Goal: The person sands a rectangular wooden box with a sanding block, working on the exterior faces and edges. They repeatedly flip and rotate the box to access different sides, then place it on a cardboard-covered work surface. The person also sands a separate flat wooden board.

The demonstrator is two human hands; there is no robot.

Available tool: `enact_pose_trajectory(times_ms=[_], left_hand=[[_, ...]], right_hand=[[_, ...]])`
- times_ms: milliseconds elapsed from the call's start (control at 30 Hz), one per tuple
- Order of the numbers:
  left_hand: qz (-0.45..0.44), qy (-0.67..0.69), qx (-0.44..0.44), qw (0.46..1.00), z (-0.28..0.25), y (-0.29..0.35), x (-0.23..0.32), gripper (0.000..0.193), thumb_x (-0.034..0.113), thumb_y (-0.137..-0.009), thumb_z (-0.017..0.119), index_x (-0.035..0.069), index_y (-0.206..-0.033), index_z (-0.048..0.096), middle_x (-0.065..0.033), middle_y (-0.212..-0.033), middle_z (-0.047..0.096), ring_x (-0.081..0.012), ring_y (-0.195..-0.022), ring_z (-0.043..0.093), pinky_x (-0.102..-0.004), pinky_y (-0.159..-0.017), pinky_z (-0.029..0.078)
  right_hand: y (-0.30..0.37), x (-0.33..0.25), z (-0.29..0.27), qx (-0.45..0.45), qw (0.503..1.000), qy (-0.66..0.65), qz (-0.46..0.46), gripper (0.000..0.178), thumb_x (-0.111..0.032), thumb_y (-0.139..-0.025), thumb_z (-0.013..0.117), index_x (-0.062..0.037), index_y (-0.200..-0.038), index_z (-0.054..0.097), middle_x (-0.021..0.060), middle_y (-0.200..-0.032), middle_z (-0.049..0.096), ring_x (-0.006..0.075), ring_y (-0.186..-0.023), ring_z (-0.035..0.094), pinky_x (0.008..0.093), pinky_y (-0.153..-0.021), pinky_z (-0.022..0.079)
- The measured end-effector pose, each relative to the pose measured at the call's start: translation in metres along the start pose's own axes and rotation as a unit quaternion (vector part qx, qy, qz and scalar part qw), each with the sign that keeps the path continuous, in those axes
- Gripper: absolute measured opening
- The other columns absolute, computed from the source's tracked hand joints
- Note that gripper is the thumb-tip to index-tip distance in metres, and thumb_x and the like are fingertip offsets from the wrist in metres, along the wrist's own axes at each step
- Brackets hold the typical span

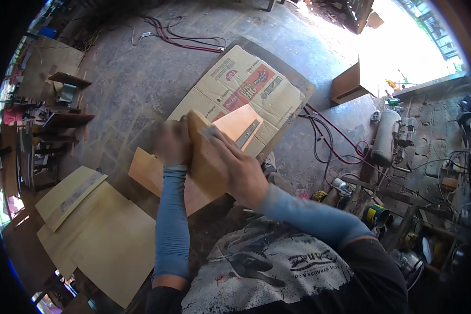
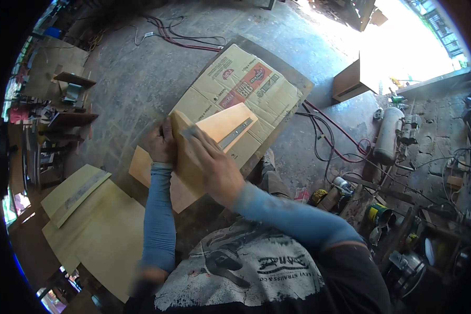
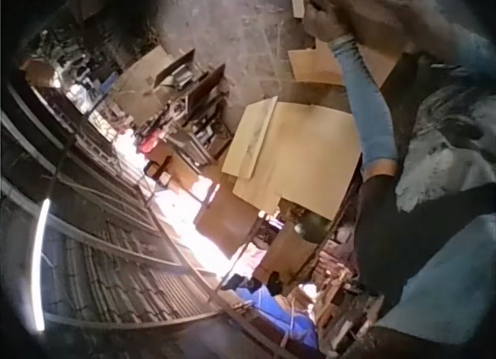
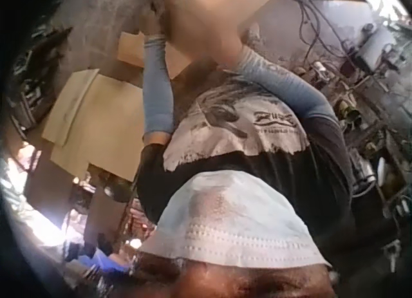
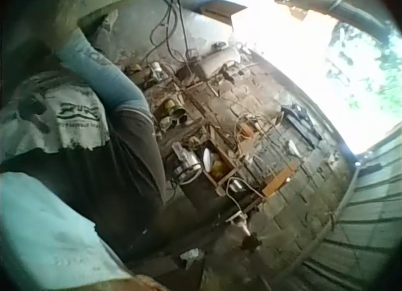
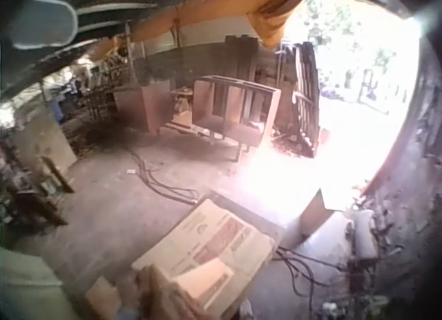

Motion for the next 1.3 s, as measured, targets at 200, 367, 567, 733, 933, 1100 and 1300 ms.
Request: enact_pose_trajectory(times_ms=[200, 367, 567, 733, 933, 1100, 1300], left_hand=[[0.013, 0.048, -0.041, 0.998, -0.003, 0.016, 0.026, 0.041, 0.039, -0.101, 0.062, 0.005, -0.078, 0.068, -0.0196, -0.066, 0.062, -0.0392, -0.06, 0.064, -0.0448, -0.055, 0.047], [0.019, 0.002, -0.025, 1.0, -0.005, 0.018, 0.022, 0.044, 0.043, -0.1, 0.062, 0.007, -0.076, 0.067, -0.0186, -0.066, 0.063, -0.0393, -0.06, 0.064, -0.046, -0.056, 0.047], [-0.006, -0.04, -0.049, 0.998, -0.001, 0.024, 0.028, 0.048, 0.048, -0.101, 0.058, 0.008, -0.077, 0.068, -0.0182, -0.064, 0.062, -0.0403, -0.059, 0.062, -0.0469, -0.056, 0.047], [0.021, -0.027, -0.015, 0.999, 0.0, 0.01, 0.02, 0.05, 0.05, -0.102, 0.056, 0.007, -0.079, 0.07, -0.0196, -0.065, 0.061, -0.0405, -0.058, 0.06, -0.0459, -0.056, 0.046], [0.046, 0.004, -0.052, 0.998, 0.017, 0.02, 0.051, 0.054, 0.053, -0.102, 0.056, 0.006, -0.078, 0.069, -0.0208, -0.064, 0.061, -0.0415, -0.058, 0.06, -0.0464, -0.054, 0.046], [0.103, -0.04, -0.052, 0.992, 0.04, 0.002, 0.055, 0.059, 0.059, -0.101, 0.054, 0.006, -0.081, 0.071, -0.0224, -0.07, 0.064, -0.0427, -0.065, 0.064, -0.0479, -0.057, 0.048], [0.211, 0.01, -0.229, 0.95, 0.073, -0.072, 0.112, 0.052, 0.057, -0.1, 0.056, 0.009, -0.097, 0.077, -0.0222, -0.08, 0.069, -0.0445, -0.074, 0.067, -0.0467, -0.059, 0.051]], right_hand=[[-0.05, -0.002, 0.016, -0.007, 0.993, 0.012, 0.121, 0.06, 0.002, -0.085, 0.058, -0.0016, -0.144, 0.047, 0.0266, -0.128, 0.062, 0.0461, -0.107, 0.066, 0.0505, -0.09, 0.055], [0.017, -0.031, -0.009, 0.068, 0.995, 0.043, 0.064, 0.051, 0.001, -0.085, 0.058, -0.0019, -0.136, 0.054, 0.0297, -0.105, 0.067, 0.0476, -0.092, 0.067, 0.0513, -0.078, 0.055], [0.0, -0.005, 0.001, 0.015, 0.99, 0.063, 0.123, 0.062, 0.001, -0.084, 0.057, 0.0002, -0.146, 0.048, 0.0307, -0.107, 0.068, 0.0464, -0.098, 0.068, 0.0495, -0.085, 0.055], [0.075, -0.025, -0.026, 0.039, 0.99, 0.052, 0.122, 0.062, 0.001, -0.086, 0.056, -0.0036, -0.147, 0.046, 0.0295, -0.103, 0.068, 0.047, -0.098, 0.067, 0.051, -0.081, 0.053], [-0.017, 0.027, -0.003, 0.037, 0.991, 0.052, 0.117, 0.062, 0.003, -0.083, 0.056, -0.0068, -0.144, 0.049, 0.0294, -0.102, 0.067, 0.0477, -0.091, 0.066, 0.0536, -0.076, 0.053], [0.165, 0.02, -0.094, -0.068, 0.969, 0.013, 0.236, 0.06, 0.007, -0.079, 0.064, 0.0, -0.139, 0.055, 0.0275, -0.102, 0.07, 0.0394, -0.095, 0.072, 0.0447, -0.081, 0.056], [0.209, 0.111, -0.189, 0.093, 0.925, -0.034, 0.368, 0.045, 0.002, -0.089, 0.055, 0.0047, -0.133, 0.063, 0.0238, -0.112, 0.073, 0.028, -0.103, 0.07, 0.0368, -0.094, 0.052]])
Point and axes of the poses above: each hand's wrist, its own y-axis away from the middle knuckle, its own z-axis out of the palm, x = y × z, the point moved 1 cm from there along -y, towards the middle knuckle
